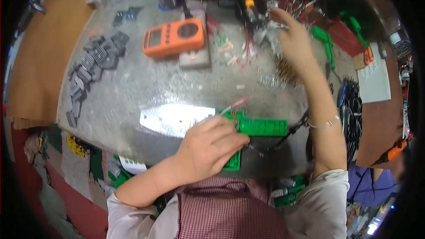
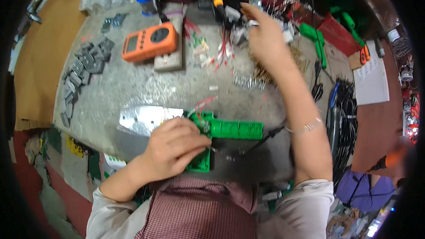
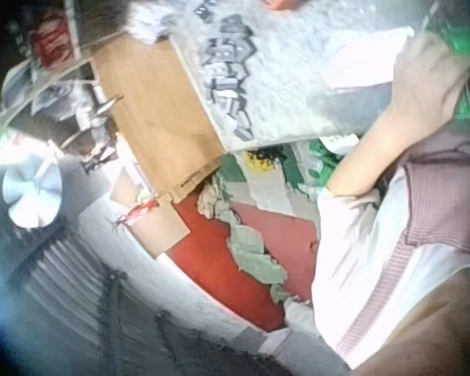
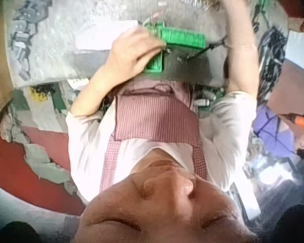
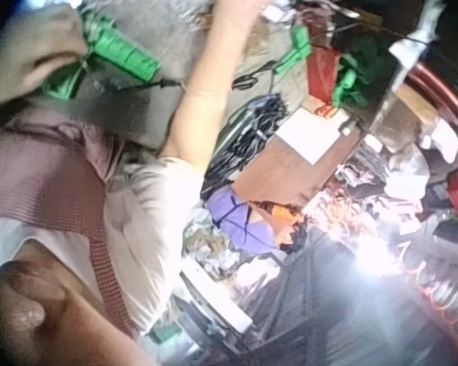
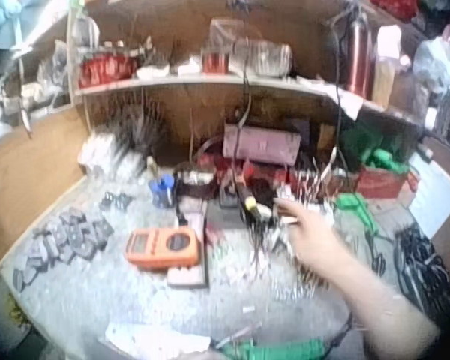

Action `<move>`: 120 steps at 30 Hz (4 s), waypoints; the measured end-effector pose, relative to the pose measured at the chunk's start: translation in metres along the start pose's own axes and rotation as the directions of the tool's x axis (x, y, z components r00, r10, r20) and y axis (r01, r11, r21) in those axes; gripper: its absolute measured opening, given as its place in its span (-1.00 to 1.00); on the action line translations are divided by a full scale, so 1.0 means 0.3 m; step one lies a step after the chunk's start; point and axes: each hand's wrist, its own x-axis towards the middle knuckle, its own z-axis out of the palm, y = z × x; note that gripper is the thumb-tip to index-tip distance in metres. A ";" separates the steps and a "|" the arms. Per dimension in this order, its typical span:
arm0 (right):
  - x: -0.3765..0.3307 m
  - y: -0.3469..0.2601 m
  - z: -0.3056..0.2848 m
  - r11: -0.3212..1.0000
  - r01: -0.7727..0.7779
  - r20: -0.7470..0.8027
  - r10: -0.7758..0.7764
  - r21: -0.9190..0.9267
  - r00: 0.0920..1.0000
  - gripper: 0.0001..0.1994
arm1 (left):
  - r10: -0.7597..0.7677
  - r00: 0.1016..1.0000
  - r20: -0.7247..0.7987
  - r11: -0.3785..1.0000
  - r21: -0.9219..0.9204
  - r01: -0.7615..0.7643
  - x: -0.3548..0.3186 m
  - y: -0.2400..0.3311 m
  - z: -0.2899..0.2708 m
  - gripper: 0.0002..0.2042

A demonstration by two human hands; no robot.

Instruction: Assembling an electronic glue gun by installing internal wiring, board, and power cord into the plastic casing.

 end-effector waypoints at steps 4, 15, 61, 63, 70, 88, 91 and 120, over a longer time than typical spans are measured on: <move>-0.327 -0.189 -0.249 0.921 -0.380 0.385 0.322 0.084 0.865 -0.80 | -0.028 1.000 -0.006 1.000 -0.003 0.028 -0.006 -0.009 -0.002 -0.79; -0.609 -0.401 -0.142 0.772 -0.561 0.491 0.379 0.299 0.784 -0.90 | 0.006 0.996 0.089 0.997 0.077 -0.013 0.011 0.016 -0.024 -0.79; -0.365 -0.207 -0.075 0.328 -0.724 0.621 0.373 0.607 0.690 -0.83 | -0.281 0.955 -0.094 0.951 0.103 0.290 0.097 -0.041 0.028 -0.96; -0.366 -0.209 -0.071 0.292 -0.733 0.636 0.366 0.615 0.679 -0.82 | -0.276 0.956 -0.096 0.952 0.110 0.286 0.096 -0.040 0.027 -0.96; -0.371 -0.197 -0.070 0.258 -0.711 0.629 0.336 0.655 0.701 -0.81 | -0.257 0.962 -0.090 0.956 0.119 0.266 0.091 -0.041 0.028 -0.95; -0.346 -0.315 -0.067 0.873 -0.295 0.451 0.099 0.388 0.887 -0.89 | -0.224 0.973 -0.047 0.966 0.122 0.228 0.080 -0.046 0.025 -0.79; -0.337 -0.324 -0.072 0.919 -0.247 0.441 0.093 0.307 0.892 -0.90 | -0.416 0.909 -0.022 0.908 -0.071 0.414 0.075 -0.033 0.012 -0.66; -0.238 -0.236 -0.128 0.906 -0.365 0.287 0.299 0.213 0.910 -0.89 | -0.247 0.960 -0.128 0.964 0.070 0.258 0.049 -0.080 0.018 -0.67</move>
